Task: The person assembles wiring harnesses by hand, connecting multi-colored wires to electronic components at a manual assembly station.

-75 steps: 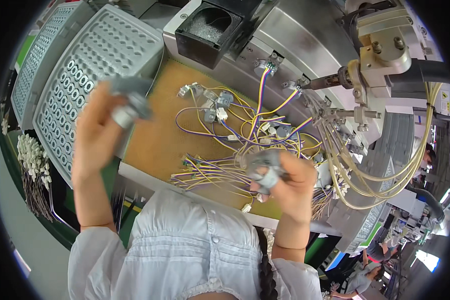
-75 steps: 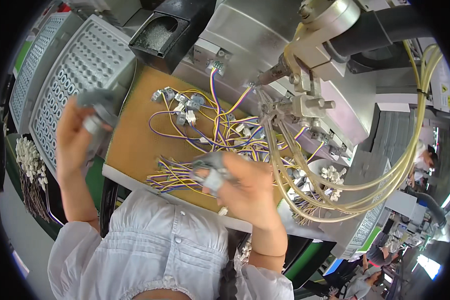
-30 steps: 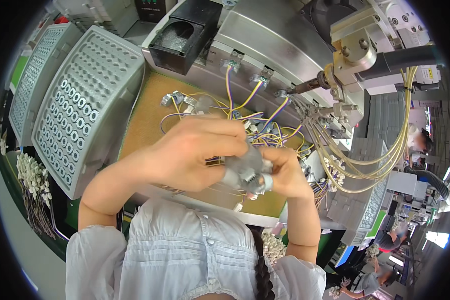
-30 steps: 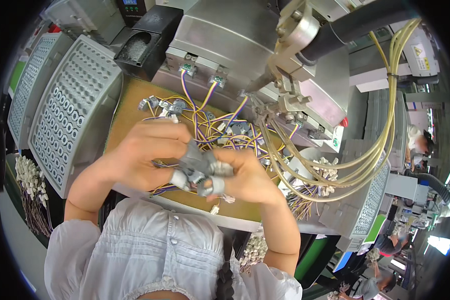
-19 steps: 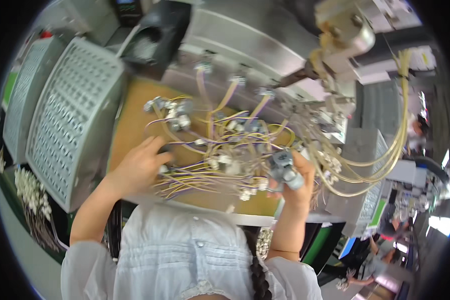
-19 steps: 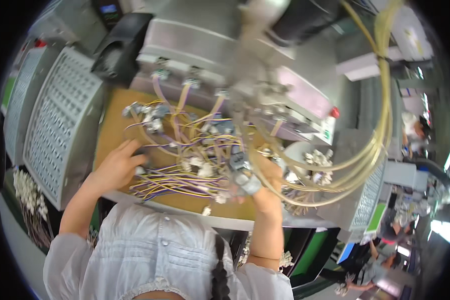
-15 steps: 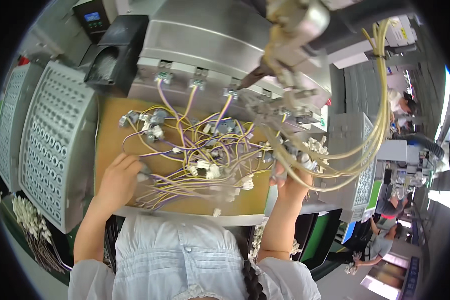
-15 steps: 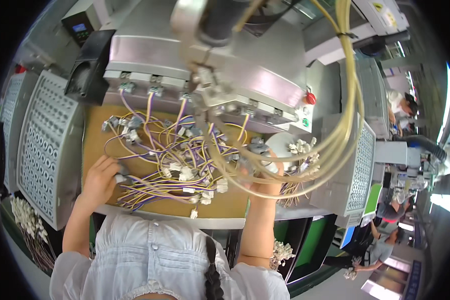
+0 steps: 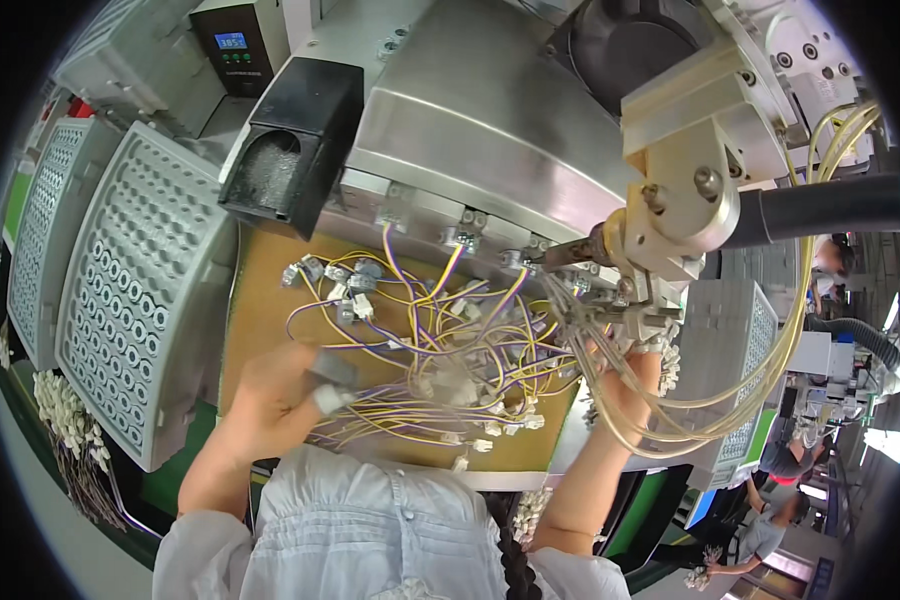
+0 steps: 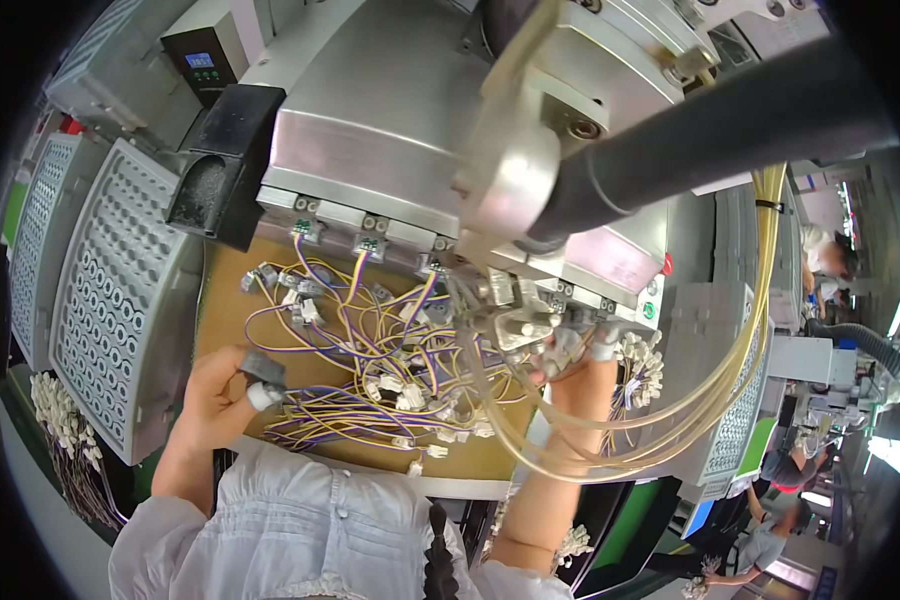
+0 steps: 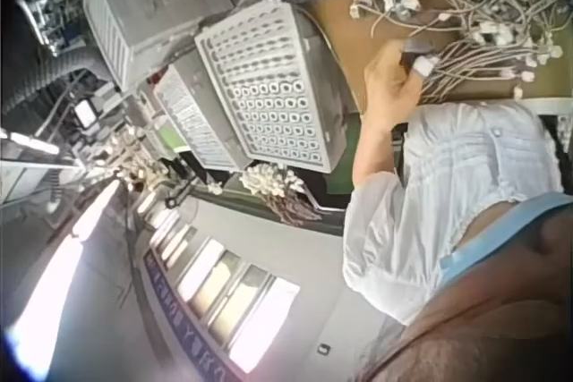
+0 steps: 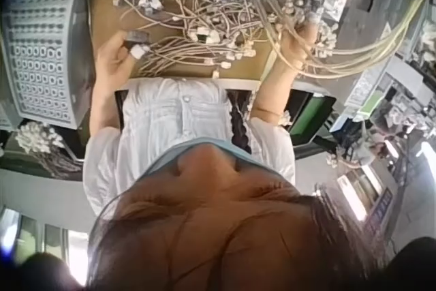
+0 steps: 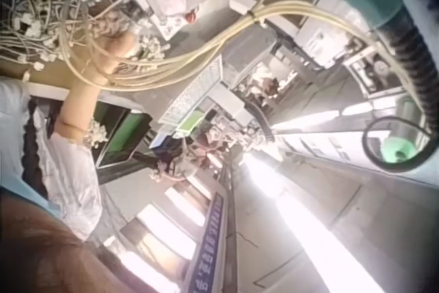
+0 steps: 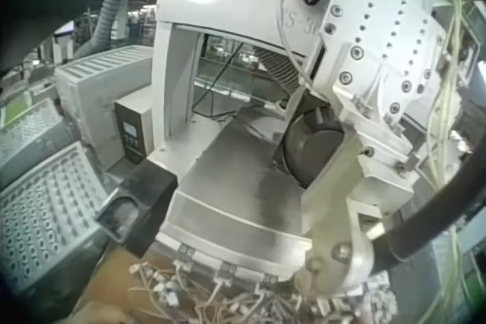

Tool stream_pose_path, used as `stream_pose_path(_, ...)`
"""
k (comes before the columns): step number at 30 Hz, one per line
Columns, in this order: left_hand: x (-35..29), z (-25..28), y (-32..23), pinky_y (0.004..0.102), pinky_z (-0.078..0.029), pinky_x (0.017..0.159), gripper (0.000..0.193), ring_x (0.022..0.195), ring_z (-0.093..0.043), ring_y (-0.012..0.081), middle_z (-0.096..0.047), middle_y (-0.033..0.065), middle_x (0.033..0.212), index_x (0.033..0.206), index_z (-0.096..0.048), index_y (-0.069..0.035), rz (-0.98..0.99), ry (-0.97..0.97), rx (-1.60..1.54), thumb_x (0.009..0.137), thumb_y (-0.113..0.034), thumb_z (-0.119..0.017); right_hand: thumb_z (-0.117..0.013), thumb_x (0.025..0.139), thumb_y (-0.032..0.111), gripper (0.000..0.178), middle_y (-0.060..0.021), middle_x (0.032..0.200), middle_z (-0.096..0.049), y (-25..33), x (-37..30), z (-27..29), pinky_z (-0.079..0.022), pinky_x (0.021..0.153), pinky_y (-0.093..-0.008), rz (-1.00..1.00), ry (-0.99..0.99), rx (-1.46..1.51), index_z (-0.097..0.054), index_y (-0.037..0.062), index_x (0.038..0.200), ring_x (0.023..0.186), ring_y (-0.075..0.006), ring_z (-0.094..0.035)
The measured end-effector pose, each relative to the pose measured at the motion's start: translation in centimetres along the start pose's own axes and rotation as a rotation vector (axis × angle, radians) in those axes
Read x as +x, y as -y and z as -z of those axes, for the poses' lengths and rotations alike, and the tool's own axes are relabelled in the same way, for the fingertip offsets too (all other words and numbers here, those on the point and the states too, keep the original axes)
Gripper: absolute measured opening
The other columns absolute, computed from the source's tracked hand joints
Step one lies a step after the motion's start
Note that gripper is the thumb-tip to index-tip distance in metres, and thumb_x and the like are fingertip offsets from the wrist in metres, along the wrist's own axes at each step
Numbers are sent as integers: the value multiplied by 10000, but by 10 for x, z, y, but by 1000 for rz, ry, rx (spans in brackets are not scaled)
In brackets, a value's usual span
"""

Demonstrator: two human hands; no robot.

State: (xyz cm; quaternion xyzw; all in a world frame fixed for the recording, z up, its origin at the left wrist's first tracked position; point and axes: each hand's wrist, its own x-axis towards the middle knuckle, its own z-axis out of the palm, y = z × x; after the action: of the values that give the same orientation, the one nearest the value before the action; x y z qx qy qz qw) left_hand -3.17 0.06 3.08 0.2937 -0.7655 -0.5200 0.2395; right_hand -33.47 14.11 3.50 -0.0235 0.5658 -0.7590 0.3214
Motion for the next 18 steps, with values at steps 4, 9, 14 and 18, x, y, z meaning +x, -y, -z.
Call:
stream_pose_path(4,-2,10,1,234,-407,562,198,624,-540,131,-579,65,719,874,-551,-16,5,-101,30,718,-16,-673,-553,823,445,489,-146,775,-604,22,2,60,-426,412,-259,206,215,-712,-553,-31,931,543,-161,-569)
stream_pose_path(9,-1,5,-3,300,-343,452,198,501,-469,187,-495,66,624,859,-560,-40,-163,-106,171,689,7,-652,-715,641,200,436,-130,860,-651,-2,-78,-59,-514,633,-316,369,736,-987,-601,-15,1003,728,-213,-645)
stream_pose_path(14,-24,21,2,302,-359,464,181,515,-494,193,-509,71,637,806,-572,-43,-133,-182,227,653,-3,-661,-662,720,178,362,-144,918,-621,-42,-80,-144,-508,706,-333,486,1203,-1222,-582,43,1046,801,-288,-623)
stream_pose_path(18,-22,79,12,339,-441,738,404,857,-566,272,-589,110,929,1019,-563,-54,101,-482,577,627,-73,-659,-588,794,105,221,-108,852,-632,-41,-64,-138,-507,592,-297,382,1259,-1113,-590,32,1003,678,-236,-629)
